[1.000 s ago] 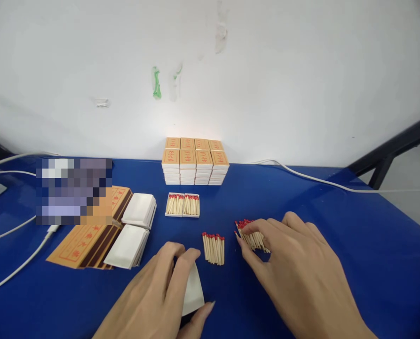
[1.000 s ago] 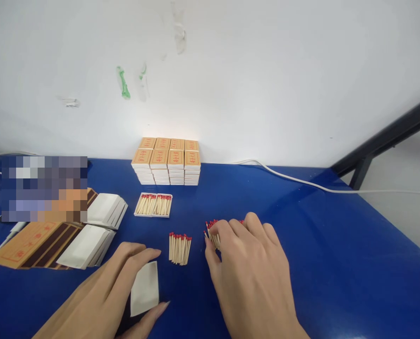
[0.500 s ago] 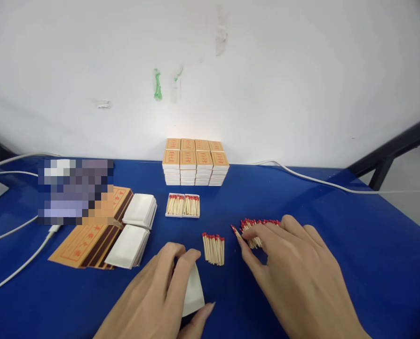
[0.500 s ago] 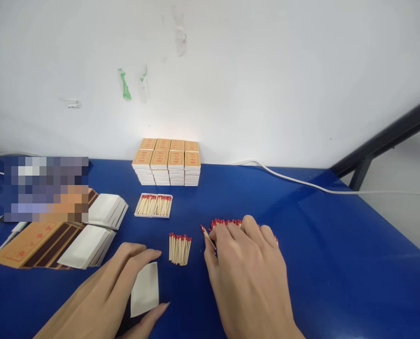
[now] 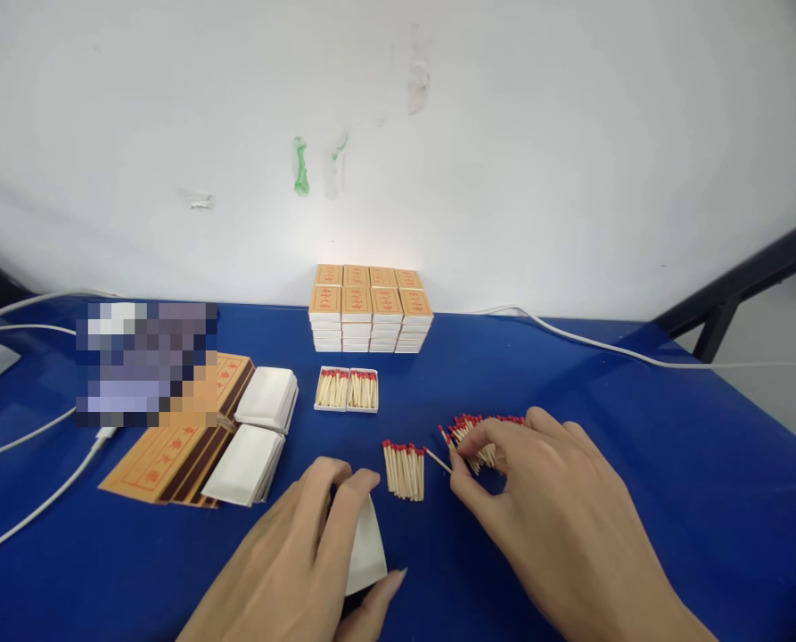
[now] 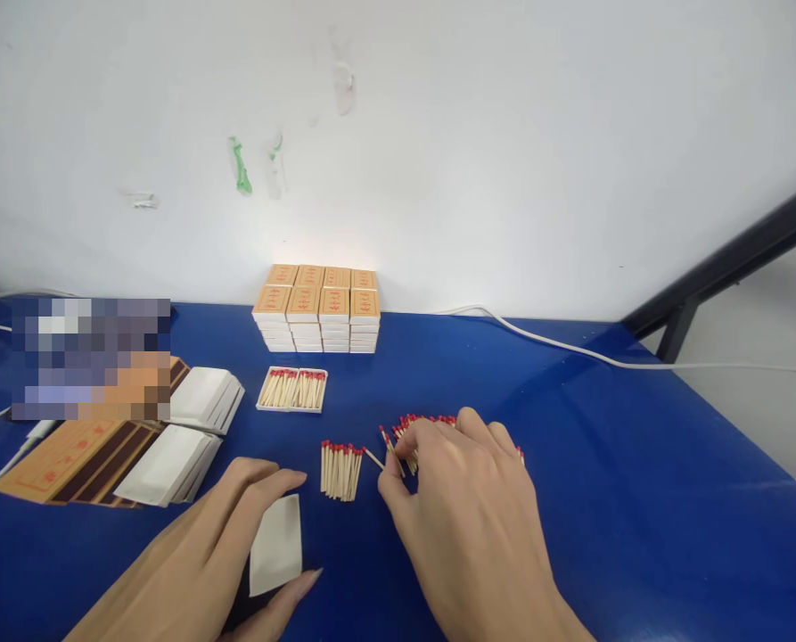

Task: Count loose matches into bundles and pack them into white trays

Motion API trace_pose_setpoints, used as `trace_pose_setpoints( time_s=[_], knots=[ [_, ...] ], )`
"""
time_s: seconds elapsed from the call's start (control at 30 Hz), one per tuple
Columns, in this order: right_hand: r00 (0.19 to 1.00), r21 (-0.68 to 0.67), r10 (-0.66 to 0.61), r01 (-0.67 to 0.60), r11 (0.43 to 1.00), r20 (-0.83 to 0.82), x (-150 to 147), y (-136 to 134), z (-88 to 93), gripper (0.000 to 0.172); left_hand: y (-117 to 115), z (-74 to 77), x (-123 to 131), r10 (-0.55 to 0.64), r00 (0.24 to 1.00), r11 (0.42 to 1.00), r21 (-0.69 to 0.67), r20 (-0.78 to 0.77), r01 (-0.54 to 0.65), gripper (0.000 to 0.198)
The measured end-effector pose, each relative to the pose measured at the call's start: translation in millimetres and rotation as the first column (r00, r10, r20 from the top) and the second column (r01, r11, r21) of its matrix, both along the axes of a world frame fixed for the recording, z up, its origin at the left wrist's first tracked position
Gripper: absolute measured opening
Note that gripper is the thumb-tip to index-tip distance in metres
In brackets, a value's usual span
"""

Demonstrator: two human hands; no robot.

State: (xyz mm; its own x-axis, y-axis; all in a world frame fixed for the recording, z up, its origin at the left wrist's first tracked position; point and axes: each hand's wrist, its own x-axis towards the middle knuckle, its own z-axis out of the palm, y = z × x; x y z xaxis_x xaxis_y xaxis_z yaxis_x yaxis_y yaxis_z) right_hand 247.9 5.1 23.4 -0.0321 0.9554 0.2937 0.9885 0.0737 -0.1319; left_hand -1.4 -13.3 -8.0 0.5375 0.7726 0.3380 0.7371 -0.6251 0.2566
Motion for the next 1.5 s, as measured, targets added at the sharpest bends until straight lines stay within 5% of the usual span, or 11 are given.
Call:
trace_pose_setpoints(
  time_s=[0.2, 0.5, 1.13, 1.5],
  knots=[
    [0.990, -0.061, -0.070, 0.063, 0.996, -0.121, -1, 2, 1.4, 0.013, 0, -0.1, -1, -0.018, 1.000, 1.000, 0.023, 0.017, 0.018, 0.048],
    [0.911, -0.161, -0.009, -0.063, 0.985, -0.413, -23, 2, 10.8, 0.023, 3, 1.2, 3, -0.017, 0.998, 0.999, 0.050, 0.055, 0.014, 0.040],
    [0.898, -0.114, 0.008, -0.065, 0.991, -0.440, -33, 3, 9.5, 0.028, 1, -2.0, 1, -0.052, 0.999, 0.999, -0.006, 0.005, 0.052, 0.050],
    [0.939, -0.087, 0.013, -0.046, 0.995, -0.342, -23, 4, 6.9, 0.032, 5, -1.0, -1, -0.156, 0.988, 0.985, -0.078, 0.013, 0.157, 0.033]
  ],
)
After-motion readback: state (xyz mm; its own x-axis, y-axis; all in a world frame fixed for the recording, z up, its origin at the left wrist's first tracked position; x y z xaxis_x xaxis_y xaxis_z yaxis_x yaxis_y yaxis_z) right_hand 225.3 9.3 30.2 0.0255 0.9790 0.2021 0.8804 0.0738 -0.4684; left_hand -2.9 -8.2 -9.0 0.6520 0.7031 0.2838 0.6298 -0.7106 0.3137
